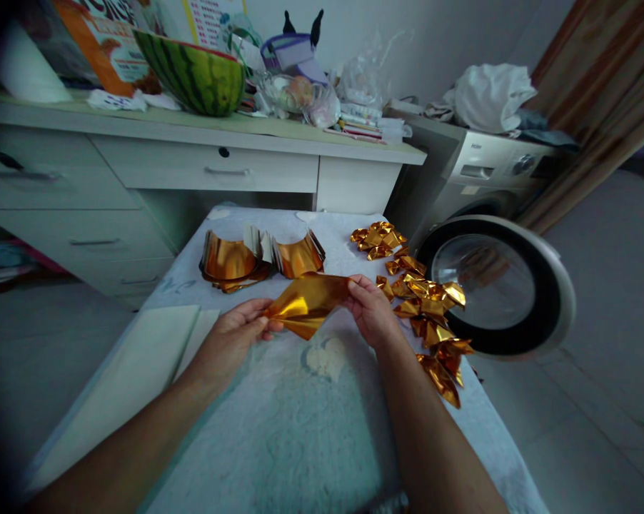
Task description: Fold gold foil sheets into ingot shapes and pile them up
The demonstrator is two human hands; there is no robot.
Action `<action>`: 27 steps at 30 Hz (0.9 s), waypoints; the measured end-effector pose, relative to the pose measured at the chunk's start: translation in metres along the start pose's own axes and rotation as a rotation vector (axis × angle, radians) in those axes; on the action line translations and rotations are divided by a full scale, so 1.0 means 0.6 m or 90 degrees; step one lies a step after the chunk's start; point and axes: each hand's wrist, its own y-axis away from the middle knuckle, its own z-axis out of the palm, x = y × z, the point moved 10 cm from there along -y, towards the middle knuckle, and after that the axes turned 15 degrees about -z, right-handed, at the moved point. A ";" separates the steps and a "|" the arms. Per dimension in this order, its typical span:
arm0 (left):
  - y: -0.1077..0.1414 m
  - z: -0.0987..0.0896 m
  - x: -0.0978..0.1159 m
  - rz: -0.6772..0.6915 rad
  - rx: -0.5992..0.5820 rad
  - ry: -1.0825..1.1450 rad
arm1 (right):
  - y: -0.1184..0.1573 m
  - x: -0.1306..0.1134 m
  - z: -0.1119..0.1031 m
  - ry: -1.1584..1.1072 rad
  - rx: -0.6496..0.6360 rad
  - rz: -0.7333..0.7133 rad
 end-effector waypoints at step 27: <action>0.062 0.059 0.018 0.344 0.031 -0.698 | 0.055 -0.020 0.091 0.231 -0.506 -0.008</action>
